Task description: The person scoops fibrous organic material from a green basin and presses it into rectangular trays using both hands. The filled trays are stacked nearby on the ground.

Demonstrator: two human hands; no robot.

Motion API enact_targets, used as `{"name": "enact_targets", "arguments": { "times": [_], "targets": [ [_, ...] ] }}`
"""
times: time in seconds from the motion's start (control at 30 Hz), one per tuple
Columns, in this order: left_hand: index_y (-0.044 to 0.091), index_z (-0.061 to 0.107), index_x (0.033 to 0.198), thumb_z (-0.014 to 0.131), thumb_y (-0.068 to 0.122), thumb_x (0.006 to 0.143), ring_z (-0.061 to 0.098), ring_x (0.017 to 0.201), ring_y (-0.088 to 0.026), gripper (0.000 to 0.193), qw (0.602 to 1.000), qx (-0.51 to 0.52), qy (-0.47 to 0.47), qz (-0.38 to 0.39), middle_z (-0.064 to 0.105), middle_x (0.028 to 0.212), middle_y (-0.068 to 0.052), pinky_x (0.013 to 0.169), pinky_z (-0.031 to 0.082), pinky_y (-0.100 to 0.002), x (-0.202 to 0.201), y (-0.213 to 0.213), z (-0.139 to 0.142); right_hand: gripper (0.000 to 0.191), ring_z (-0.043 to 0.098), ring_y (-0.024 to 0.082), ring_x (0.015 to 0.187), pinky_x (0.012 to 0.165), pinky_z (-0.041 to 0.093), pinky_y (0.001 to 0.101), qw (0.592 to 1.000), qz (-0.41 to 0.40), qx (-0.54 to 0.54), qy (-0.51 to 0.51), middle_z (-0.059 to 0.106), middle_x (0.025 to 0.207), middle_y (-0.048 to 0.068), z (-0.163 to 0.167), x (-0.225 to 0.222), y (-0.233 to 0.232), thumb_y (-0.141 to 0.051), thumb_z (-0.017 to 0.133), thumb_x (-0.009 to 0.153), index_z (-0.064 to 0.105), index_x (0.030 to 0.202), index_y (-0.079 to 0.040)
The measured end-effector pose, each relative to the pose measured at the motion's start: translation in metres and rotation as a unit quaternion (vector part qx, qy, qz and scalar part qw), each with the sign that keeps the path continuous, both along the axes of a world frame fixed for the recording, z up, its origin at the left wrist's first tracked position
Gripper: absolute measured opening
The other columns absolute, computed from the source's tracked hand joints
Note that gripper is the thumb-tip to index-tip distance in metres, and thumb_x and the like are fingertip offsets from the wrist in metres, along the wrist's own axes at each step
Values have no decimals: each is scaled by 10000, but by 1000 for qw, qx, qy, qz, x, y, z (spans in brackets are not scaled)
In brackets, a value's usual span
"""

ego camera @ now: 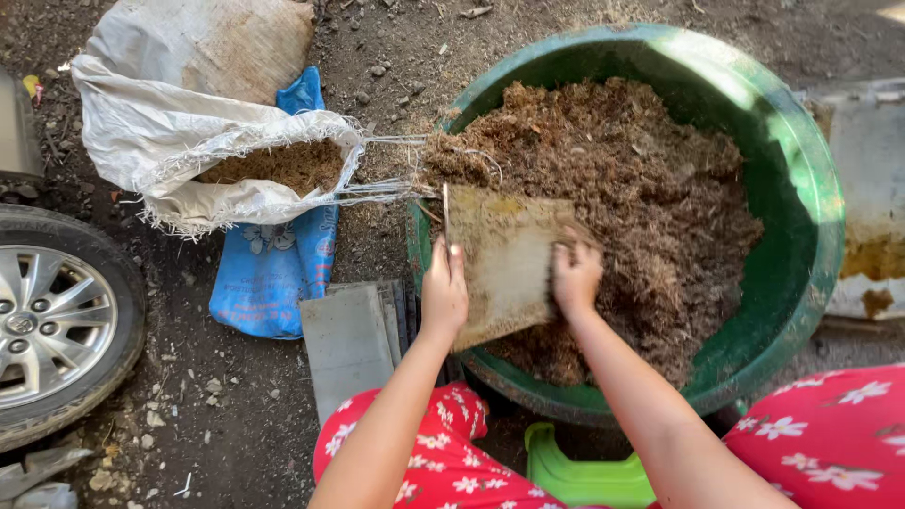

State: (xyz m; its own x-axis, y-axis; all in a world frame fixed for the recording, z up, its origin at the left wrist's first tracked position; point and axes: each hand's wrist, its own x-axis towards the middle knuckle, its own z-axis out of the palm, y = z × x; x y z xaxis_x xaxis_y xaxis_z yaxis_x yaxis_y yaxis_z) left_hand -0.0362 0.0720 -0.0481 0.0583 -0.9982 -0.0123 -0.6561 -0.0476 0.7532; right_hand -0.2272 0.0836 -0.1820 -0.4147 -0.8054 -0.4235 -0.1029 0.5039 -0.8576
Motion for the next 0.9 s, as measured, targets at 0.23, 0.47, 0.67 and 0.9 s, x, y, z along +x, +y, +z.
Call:
{"name": "enact_targets", "arguments": {
  "times": [0.23,0.47,0.67,0.9],
  "targets": [
    [-83,430,1443,435,380,1087,679,940,-472,584,998,39,-44,3,689,1028,-332,797,529,-487,6,-6,7,371,367,369,1360,1140,287,575,994,-11,-49,93,399,1468,170,-4,54,-27,-291,625,1000,541,1301,-89],
    [-62,512,1387,514,236,1056,671,755,-465,445,991,77,-108,-26,671,821,-306,657,506,-487,19,36,3,205,440,321,1326,1172,365,497,982,-88,-165,33,489,1349,120,-23,-4,-83,-216,675,1000,692,1169,-102],
    [-66,528,1331,546,168,1065,686,730,-410,355,992,-47,-64,-101,695,837,-241,633,519,-443,23,95,6,341,453,377,1316,1134,393,501,984,-28,-107,138,459,1391,183,-56,-45,-36,-264,589,1051,626,1349,-101],
    [-97,566,1315,519,228,1079,692,874,-471,404,996,-35,-79,18,695,966,-318,714,546,-485,5,88,-3,385,474,402,1265,1030,466,540,923,193,56,328,487,1348,216,-48,-36,31,-293,615,974,602,1317,-118]
  ]
}}
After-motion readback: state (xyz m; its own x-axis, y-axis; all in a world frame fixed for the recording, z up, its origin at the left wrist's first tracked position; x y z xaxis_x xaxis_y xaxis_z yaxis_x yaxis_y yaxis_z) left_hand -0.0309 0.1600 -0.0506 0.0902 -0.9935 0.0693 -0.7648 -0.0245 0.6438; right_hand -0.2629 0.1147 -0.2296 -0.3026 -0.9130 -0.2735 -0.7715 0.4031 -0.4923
